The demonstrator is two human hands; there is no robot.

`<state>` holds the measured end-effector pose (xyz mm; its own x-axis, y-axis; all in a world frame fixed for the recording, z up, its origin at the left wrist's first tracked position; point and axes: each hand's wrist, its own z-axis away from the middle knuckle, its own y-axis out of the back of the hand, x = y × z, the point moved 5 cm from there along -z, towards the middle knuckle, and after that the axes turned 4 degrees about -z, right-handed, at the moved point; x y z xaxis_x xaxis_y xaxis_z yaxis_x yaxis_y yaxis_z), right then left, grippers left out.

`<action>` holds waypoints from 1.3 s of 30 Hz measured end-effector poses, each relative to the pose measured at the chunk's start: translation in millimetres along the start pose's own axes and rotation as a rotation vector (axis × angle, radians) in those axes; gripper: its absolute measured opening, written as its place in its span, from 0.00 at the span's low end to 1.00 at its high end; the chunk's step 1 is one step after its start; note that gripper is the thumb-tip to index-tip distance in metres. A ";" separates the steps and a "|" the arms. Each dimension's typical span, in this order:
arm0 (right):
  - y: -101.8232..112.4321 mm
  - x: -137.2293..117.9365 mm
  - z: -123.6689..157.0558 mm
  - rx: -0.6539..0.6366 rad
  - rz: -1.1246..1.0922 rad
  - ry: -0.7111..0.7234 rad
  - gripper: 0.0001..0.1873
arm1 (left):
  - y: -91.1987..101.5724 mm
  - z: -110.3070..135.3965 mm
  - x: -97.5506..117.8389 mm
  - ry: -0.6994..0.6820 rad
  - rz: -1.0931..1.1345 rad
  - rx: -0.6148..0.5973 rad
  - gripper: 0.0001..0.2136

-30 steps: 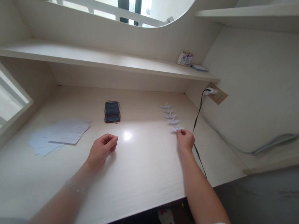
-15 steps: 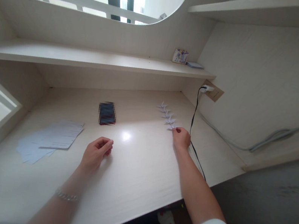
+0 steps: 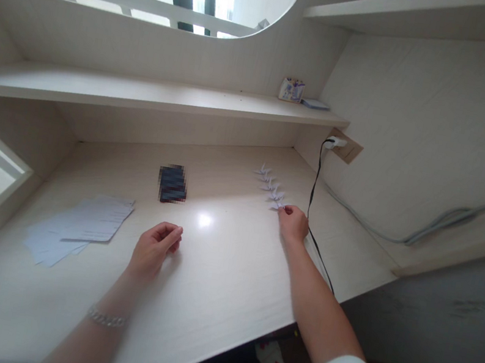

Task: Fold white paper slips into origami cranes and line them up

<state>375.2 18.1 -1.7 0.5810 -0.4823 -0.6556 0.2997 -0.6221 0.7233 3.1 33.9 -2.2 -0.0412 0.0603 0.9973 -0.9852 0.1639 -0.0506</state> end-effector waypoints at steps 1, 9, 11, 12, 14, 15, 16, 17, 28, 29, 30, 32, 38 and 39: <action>-0.1 0.2 -0.1 -0.001 0.000 -0.001 0.14 | 0.0 0.0 0.1 -0.002 -0.002 0.000 0.09; -0.8 1.3 -0.3 -0.002 -0.002 -0.005 0.14 | 0.8 -0.3 -1.8 0.010 0.002 -0.006 0.09; -0.9 1.1 -0.3 -0.003 -0.001 -0.006 0.13 | 0.9 -0.3 -2.0 0.013 0.001 -0.007 0.09; -0.9 0.9 -0.3 -0.005 0.000 -0.007 0.13 | 1.0 -0.2 -2.0 0.014 0.001 -0.005 0.09; -0.8 0.7 -0.3 -0.006 0.001 -0.009 0.13 | 1.0 -0.1 -1.7 0.013 -0.004 -0.002 0.09; -0.8 0.6 -0.3 -0.007 0.002 -0.010 0.13 | 0.9 0.0 -1.5 0.012 -0.008 -0.004 0.09; -0.7 0.6 -0.4 -0.008 0.001 -0.010 0.13 | 0.8 -0.1 -1.3 0.012 -0.013 -0.005 0.09; -0.7 0.6 -0.5 -0.009 0.000 -0.010 0.13 | 0.8 -0.1 -1.2 0.012 -0.017 -0.006 0.09; -2.3 3.8 -1.0 0.003 -0.059 0.006 0.12 | 0.4 -0.2 -1.1 0.017 -0.013 -0.004 0.09; -1.7 4.2 -0.9 0.005 -0.070 0.012 0.12 | 0.3 -0.2 -1.0 0.016 -0.012 -0.003 0.09; -0.7 4.5 -0.6 0.007 -0.082 0.019 0.12 | 0.3 -0.1 -1.0 0.015 -0.011 -0.003 0.10; 2.6 5.0 1.7 0.015 -0.103 0.031 0.12 | 0.3 -0.1 -0.9 0.015 -0.009 -0.002 0.10; 10.5 -5.5 41.3 0.023 -0.167 0.079 0.13 | 0.6 -0.6 -1.2 0.016 0.002 -0.001 0.10; 8.4 -10.9 53.1 -0.003 -0.193 0.103 0.13 | 0.5 -0.8 -1.4 0.014 0.007 0.002 0.10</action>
<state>331.2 -14.6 0.0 0.5870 -0.2890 -0.7563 0.4147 -0.6949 0.5875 2.9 34.7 -3.7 -0.0455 0.0751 0.9961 -0.9852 0.1618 -0.0572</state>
